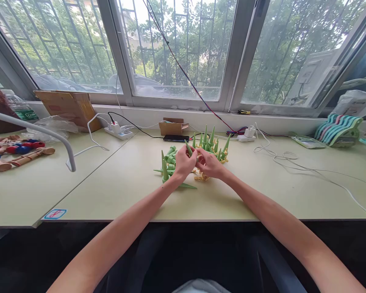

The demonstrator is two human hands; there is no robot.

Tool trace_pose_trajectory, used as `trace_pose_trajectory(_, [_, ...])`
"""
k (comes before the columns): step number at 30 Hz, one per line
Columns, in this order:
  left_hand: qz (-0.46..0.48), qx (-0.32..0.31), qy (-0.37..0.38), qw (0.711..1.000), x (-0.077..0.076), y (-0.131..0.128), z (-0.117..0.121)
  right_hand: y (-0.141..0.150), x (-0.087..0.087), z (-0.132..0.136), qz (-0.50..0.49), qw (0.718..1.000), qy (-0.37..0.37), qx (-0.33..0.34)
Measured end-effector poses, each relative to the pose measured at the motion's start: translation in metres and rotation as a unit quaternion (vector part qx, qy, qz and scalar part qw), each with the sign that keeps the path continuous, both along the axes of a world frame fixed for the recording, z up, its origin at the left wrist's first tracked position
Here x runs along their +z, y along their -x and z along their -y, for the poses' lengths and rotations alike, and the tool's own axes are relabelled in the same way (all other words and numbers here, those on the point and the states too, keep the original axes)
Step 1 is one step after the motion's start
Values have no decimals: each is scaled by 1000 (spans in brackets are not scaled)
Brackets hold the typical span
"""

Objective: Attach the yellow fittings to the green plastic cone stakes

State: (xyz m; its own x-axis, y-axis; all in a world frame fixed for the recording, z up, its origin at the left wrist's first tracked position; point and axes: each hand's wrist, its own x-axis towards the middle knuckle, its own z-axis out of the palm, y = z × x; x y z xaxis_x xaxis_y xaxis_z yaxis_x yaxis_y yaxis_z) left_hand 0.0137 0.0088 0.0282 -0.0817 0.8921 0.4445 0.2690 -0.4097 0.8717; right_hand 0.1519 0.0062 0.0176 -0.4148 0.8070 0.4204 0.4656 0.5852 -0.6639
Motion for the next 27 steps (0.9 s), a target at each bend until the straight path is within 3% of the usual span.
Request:
trace_pose_trajectory(5, [23, -6, 2, 1000, -1, 0, -1, 1, 4, 3, -21, 999, 24, -11])
trace_pose_trajectory(11, [25, -12, 6, 1000, -2, -1, -2, 0, 4, 1, -25, 996, -32, -74])
trace_pose_trajectory(16, [17, -17, 13, 1000, -2, -2, 0, 0, 2, -2, -16, 992, -33, -123])
trace_pose_trajectory(27, [2, -36, 10, 999, -4, -2, 0, -2, 2, -5, 17, 986, -61, -157])
